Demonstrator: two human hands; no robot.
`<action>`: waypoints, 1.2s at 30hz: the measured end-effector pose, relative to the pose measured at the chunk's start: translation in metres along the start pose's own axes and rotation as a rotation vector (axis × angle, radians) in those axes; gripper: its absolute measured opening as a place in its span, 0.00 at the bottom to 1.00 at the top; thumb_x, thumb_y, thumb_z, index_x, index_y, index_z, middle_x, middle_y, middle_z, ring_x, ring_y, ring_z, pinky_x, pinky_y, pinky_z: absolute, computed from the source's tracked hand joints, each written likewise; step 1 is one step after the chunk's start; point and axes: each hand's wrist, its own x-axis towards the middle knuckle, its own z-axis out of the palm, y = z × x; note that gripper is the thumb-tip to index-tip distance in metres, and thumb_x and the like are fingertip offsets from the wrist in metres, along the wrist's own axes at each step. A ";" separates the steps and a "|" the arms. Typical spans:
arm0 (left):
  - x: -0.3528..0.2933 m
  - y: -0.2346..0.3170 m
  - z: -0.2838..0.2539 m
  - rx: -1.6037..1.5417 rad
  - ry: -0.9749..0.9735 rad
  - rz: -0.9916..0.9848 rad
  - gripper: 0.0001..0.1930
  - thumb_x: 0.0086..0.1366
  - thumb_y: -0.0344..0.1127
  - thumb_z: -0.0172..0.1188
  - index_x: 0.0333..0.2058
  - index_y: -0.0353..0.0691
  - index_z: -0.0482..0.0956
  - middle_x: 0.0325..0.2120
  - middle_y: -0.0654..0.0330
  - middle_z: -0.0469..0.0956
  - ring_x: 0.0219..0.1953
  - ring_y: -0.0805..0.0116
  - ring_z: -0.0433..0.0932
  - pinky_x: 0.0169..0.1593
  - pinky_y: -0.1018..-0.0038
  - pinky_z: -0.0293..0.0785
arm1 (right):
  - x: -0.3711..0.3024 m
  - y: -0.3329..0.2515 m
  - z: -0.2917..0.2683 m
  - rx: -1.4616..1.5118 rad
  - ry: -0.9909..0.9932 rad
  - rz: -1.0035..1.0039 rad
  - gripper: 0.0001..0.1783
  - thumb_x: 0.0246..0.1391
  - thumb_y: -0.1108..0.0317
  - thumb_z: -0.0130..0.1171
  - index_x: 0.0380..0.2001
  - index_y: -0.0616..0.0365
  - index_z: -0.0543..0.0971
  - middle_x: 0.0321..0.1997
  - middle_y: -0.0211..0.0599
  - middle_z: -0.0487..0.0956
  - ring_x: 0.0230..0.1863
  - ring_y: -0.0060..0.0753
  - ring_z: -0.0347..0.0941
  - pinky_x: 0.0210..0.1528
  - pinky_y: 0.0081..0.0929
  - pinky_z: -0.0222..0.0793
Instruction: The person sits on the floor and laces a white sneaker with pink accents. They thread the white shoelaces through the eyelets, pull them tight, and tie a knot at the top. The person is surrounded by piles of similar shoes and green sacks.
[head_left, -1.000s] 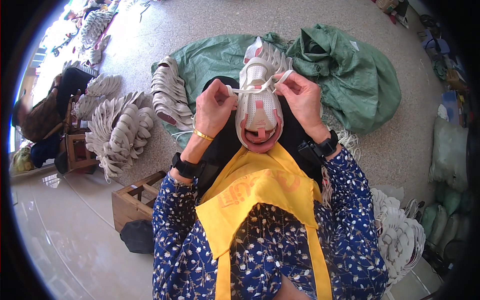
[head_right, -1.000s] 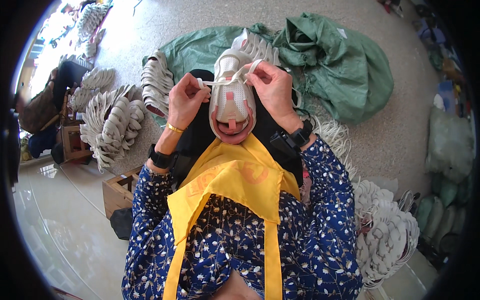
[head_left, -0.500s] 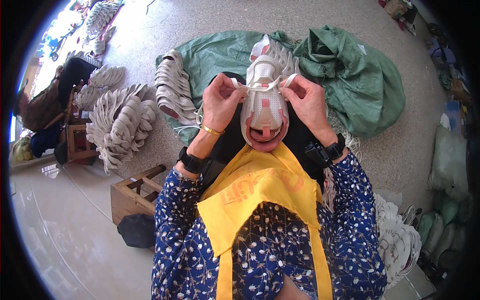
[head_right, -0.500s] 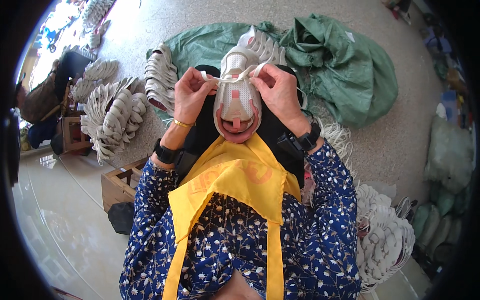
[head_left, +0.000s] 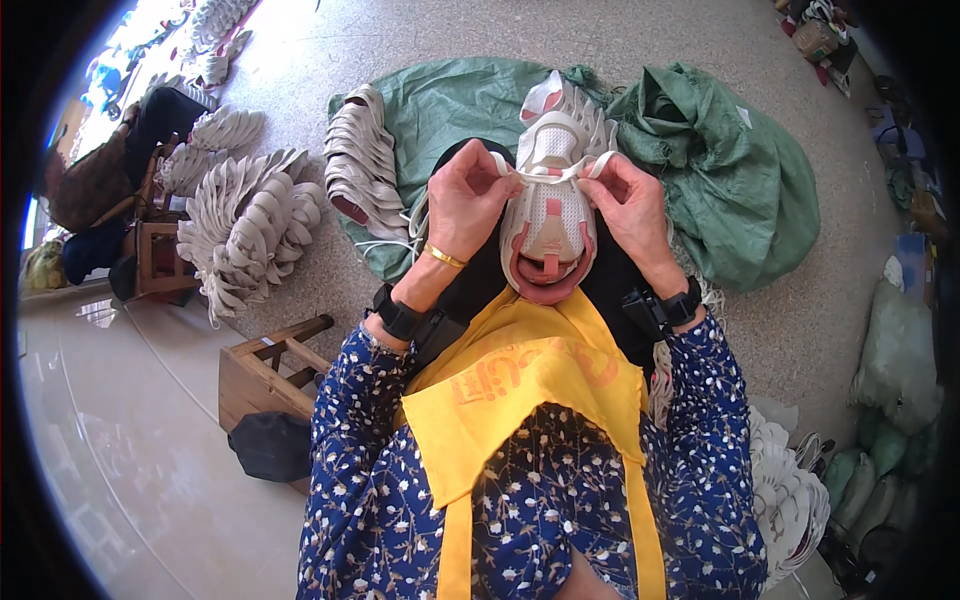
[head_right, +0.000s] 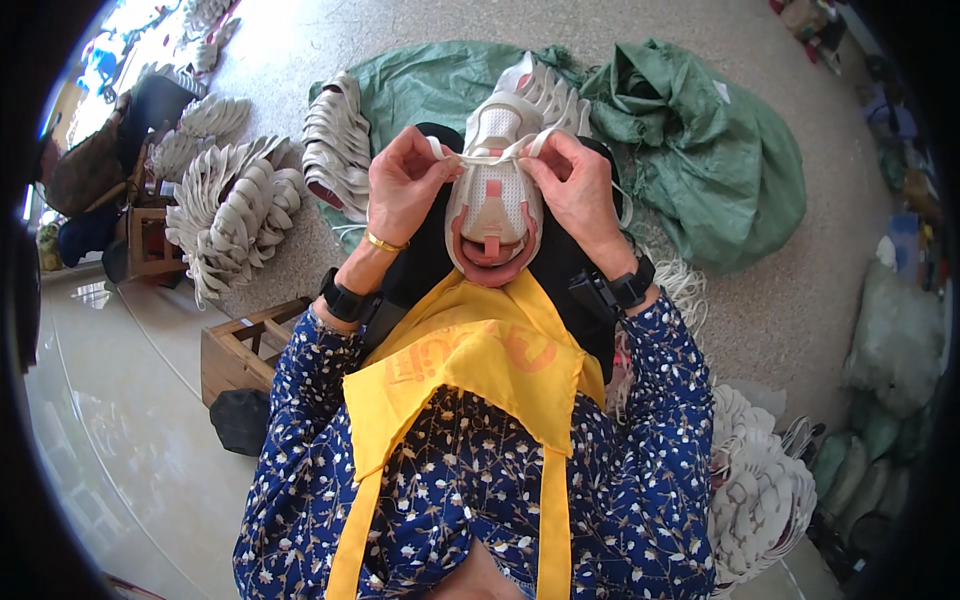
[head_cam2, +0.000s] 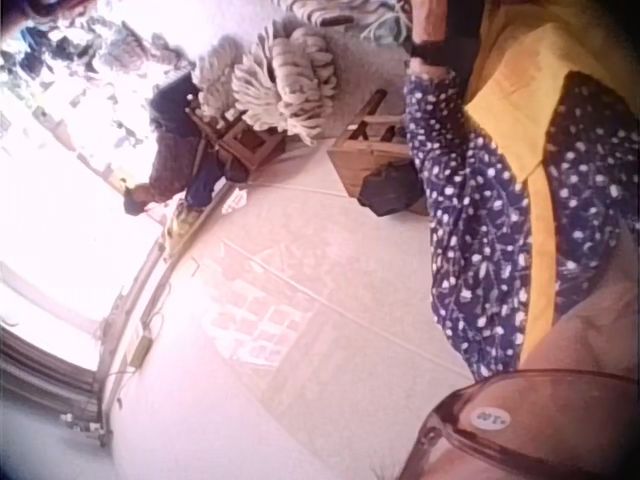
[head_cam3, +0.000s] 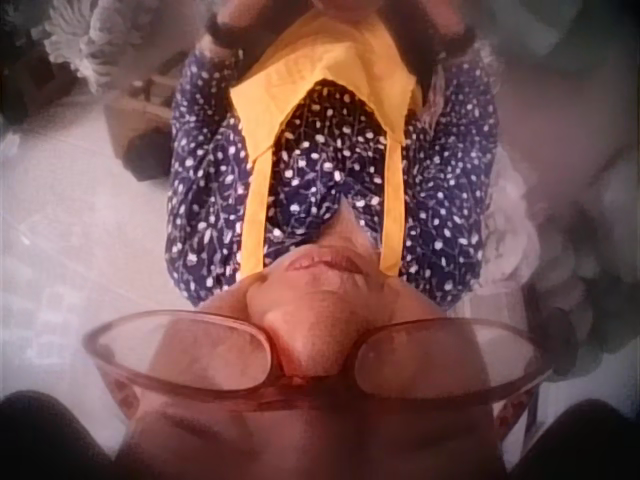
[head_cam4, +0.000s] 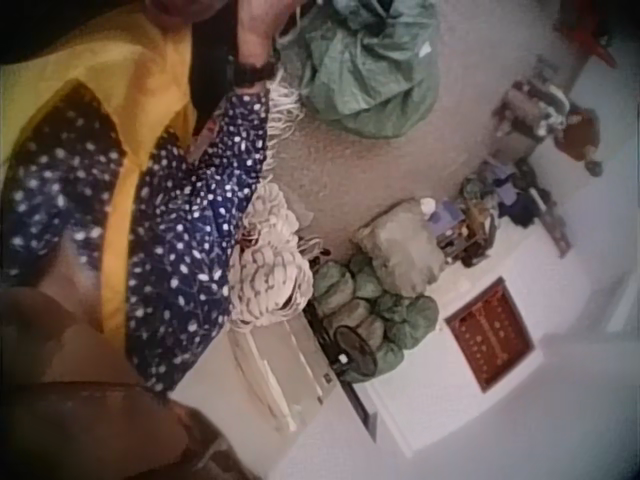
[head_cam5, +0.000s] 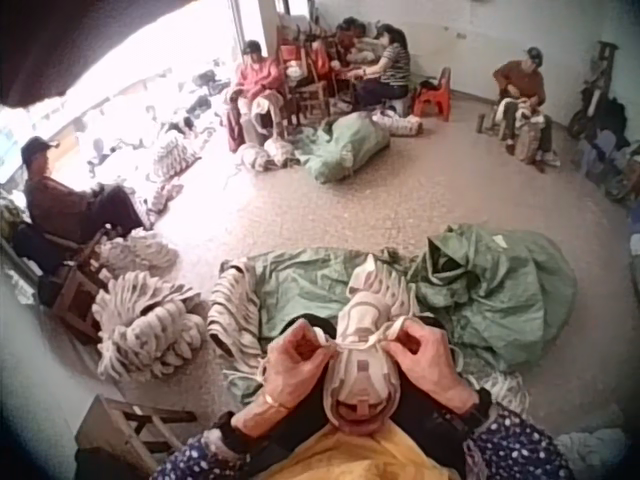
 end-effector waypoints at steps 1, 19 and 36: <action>-0.001 0.000 0.000 0.075 0.014 0.010 0.09 0.65 0.20 0.63 0.31 0.36 0.70 0.32 0.60 0.82 0.35 0.75 0.83 0.41 0.78 0.82 | 0.000 0.000 0.000 0.003 0.001 -0.002 0.04 0.58 0.77 0.65 0.33 0.63 0.79 0.33 0.29 0.85 0.36 0.15 0.79 0.40 0.19 0.75; 0.009 0.056 0.019 0.602 -0.079 0.453 0.04 0.58 0.21 0.55 0.29 0.33 0.69 0.23 0.44 0.74 0.27 0.39 0.76 0.32 0.55 0.71 | -0.001 0.002 -0.002 0.022 -0.009 -0.001 0.04 0.58 0.76 0.66 0.34 0.63 0.80 0.32 0.28 0.84 0.35 0.13 0.78 0.39 0.18 0.75; 0.014 0.019 0.000 0.087 -0.124 -0.164 0.14 0.57 0.25 0.70 0.26 0.36 0.69 0.21 0.66 0.78 0.27 0.83 0.78 0.30 0.78 0.75 | 0.006 0.003 -0.005 0.033 -0.053 0.061 0.05 0.57 0.74 0.68 0.34 0.63 0.82 0.28 0.27 0.83 0.29 0.14 0.77 0.32 0.19 0.73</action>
